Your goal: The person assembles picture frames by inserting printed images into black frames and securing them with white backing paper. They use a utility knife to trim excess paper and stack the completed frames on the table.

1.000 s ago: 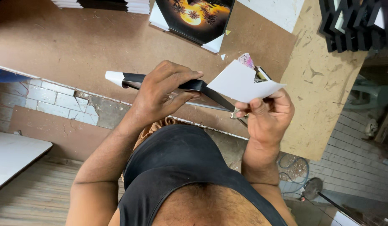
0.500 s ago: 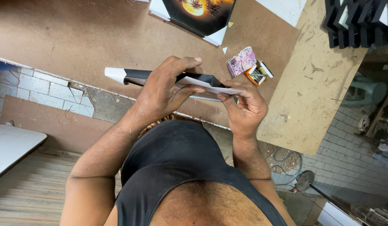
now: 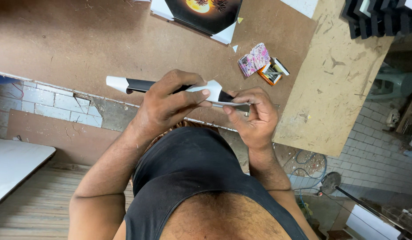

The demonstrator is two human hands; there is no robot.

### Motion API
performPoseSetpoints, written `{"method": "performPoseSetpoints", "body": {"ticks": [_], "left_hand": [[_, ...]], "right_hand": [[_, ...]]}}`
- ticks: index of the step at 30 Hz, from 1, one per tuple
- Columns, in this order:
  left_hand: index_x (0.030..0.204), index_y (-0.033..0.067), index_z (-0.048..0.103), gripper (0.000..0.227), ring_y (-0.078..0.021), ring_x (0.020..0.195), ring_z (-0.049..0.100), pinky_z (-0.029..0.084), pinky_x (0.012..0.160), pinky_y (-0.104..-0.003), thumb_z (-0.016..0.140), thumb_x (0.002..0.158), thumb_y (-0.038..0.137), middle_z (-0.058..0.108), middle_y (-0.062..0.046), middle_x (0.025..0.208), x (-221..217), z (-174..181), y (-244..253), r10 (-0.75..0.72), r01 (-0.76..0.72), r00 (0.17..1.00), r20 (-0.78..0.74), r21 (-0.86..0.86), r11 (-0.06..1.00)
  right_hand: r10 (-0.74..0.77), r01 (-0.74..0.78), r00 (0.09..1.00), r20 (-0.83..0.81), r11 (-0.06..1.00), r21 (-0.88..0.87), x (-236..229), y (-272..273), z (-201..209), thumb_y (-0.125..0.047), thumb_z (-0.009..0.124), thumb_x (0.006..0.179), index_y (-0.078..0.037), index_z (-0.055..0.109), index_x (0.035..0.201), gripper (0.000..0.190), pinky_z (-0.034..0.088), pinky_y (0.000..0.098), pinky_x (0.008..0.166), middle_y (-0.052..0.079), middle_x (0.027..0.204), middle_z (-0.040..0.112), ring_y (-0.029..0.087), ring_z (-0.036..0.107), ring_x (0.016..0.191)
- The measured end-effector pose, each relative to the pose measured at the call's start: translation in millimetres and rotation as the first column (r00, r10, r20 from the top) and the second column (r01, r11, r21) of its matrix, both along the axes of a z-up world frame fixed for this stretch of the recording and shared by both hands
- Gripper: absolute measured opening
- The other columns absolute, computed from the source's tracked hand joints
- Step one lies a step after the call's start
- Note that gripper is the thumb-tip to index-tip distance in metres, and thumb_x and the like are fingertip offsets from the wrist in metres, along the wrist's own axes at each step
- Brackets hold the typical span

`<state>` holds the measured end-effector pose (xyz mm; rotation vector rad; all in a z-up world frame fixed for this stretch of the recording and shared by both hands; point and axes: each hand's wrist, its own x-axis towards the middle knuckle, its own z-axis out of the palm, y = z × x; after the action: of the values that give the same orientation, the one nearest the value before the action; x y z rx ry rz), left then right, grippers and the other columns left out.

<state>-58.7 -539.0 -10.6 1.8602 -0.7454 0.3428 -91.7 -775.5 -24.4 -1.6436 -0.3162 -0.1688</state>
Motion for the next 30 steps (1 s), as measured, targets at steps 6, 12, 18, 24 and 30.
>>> {"method": "performPoseSetpoints", "body": {"ticks": [6, 12, 18, 24, 30], "left_hand": [[0.114, 0.0088, 0.066, 0.029, -0.0241, 0.106, 0.070, 0.060, 0.086, -0.035, 0.083, 0.091, 0.012, 0.069, -0.009, 0.113, -10.2, -1.7, 0.7, -0.111, 0.111, 0.994, -0.006, -0.001, 0.994], [0.125, 0.0063, 0.063, 0.039, -0.0228, 0.103, 0.069, 0.058, 0.087, -0.037, 0.081, 0.093, 0.016, 0.070, -0.007, 0.111, -31.7, 8.4, -13.0, -0.086, 0.090, 0.992, -0.088, 0.046, 0.995], [0.126, 0.0106, 0.073, 0.039, -0.0206, 0.083, 0.058, 0.051, 0.071, -0.035, 0.080, 0.089, 0.017, 0.057, -0.006, 0.089, -39.2, 30.0, -36.9, 0.037, 0.015, 0.978, -0.204, 0.245, 0.970], [0.123, 0.0066, 0.072, 0.033, -0.0217, 0.084, 0.056, 0.048, 0.072, -0.037, 0.079, 0.093, 0.018, 0.054, -0.007, 0.091, -43.4, 31.0, -58.8, 0.203, -0.147, 0.971, -0.125, 0.358, 0.922], [0.109, 0.0021, 0.071, 0.025, -0.0280, 0.084, 0.057, 0.044, 0.075, -0.042, 0.077, 0.091, 0.019, 0.057, -0.011, 0.089, -66.7, -73.0, -111.4, 0.245, -0.142, 0.958, -0.151, 0.492, 0.859]], "right_hand": [[0.094, -0.082, 0.994, 0.058, 0.981, -0.174, 17.8, -13.5, -4.6, -0.018, 0.081, 0.088, -0.004, 0.080, 0.096, 0.016, 0.041, 0.0191, 0.055, 0.004, 0.083, 0.071, 0.007, 0.058, 0.069], [0.654, -0.387, 0.563, -0.505, 0.749, 0.538, 42.0, -16.7, -25.5, -0.023, 0.075, 0.100, 0.000, 0.075, 0.095, 0.024, 0.047, 0.0239, 0.063, 0.001, 0.084, 0.071, 0.006, 0.060, 0.073], [0.690, -0.540, 0.502, -0.521, 0.721, 0.435, 50.8, -20.0, -28.5, -0.026, 0.070, 0.107, 0.000, 0.072, 0.084, 0.034, 0.042, 0.0247, 0.057, -0.002, 0.075, 0.063, 0.004, 0.053, 0.068], [-0.095, 0.347, 0.914, 0.395, 0.688, -0.637, 37.3, -85.4, -78.4, -0.023, 0.072, 0.100, -0.006, 0.070, 0.086, 0.022, 0.044, 0.0457, 0.074, 0.006, 0.086, 0.064, 0.025, 0.060, 0.083], [-0.107, 0.015, 0.993, -0.040, 0.467, -0.884, -14.6, -182.2, -175.6, -0.032, 0.085, 0.078, 0.002, 0.065, 0.120, 0.058, 0.047, 0.0472, 0.088, 0.019, 0.114, 0.063, 0.038, 0.058, 0.104]]}}
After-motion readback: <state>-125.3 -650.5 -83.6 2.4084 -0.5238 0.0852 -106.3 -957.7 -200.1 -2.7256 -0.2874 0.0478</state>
